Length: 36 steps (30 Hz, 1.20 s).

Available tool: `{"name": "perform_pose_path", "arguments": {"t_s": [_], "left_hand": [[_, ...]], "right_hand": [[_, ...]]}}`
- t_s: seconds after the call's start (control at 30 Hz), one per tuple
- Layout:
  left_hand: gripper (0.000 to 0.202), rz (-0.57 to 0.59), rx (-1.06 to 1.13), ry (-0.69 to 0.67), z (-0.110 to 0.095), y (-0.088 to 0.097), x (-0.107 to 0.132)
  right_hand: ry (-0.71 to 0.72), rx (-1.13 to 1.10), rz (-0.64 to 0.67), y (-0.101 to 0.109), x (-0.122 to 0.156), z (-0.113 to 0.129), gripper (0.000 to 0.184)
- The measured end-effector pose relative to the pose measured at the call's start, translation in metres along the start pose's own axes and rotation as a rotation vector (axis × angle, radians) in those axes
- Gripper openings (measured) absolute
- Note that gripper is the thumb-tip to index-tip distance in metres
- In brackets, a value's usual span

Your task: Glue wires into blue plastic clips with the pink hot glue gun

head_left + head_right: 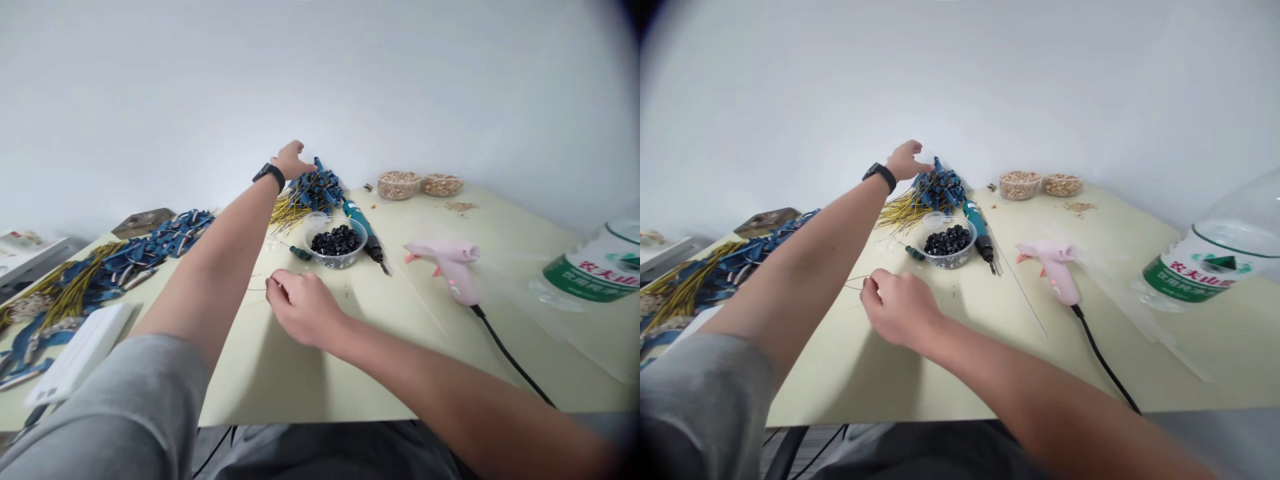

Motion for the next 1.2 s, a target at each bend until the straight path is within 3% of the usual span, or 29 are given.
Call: {"name": "perform_pose_path", "arguments": {"t_s": [0.07,0.23,0.33,0.5,0.63,0.73,0.8,0.93,1.07,1.2], "left_hand": [[0.069,-0.047,-0.030,0.158,0.005,0.006,0.021],[0.054,-0.092,-0.026,0.118,-0.012,0.032,0.086],[0.043,-0.198,0.014,0.091,-0.013,0.054,0.126],[0.040,-0.261,0.084,0.019,-0.016,0.082,0.184],[0.033,-0.299,0.152,0.019,-0.020,0.112,0.226],[0.026,-0.309,0.172,0.097,-0.016,0.129,0.256],[0.016,-0.270,0.129,0.167,-0.011,0.130,0.273],[0.035,-0.095,0.052,0.173,-0.012,0.108,0.295],[0.035,0.003,-0.038,0.095,-0.025,0.087,0.302],[0.037,0.044,-0.072,0.072,-0.033,0.080,0.303]], "right_hand": [[0.019,0.010,0.008,0.000,0.001,0.004,0.036],[0.038,0.054,0.011,0.000,0.001,0.006,0.037],[0.051,0.055,0.006,-0.003,0.001,0.006,0.036],[0.085,0.041,-0.022,-0.006,-0.001,0.001,0.038],[0.131,0.011,-0.106,0.003,-0.003,-0.003,0.037],[0.175,-0.033,-0.203,0.014,-0.003,-0.002,0.037],[0.187,-0.075,-0.261,0.022,-0.002,-0.003,0.038],[0.255,-0.135,-0.414,0.040,0.004,0.003,0.045],[0.346,-0.149,-0.459,0.052,0.006,0.012,0.052],[0.402,-0.146,-0.484,0.062,0.004,0.015,0.062]]}}
Point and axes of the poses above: each hand's wrist, its own x-axis away from the middle knuckle, its own y-axis out of the back of the hand, z = x × y, the point moved 9 cm from there along -x, towards the middle knuckle, and after that the axes turned 2 degrees about x, right-handed, at the moved point
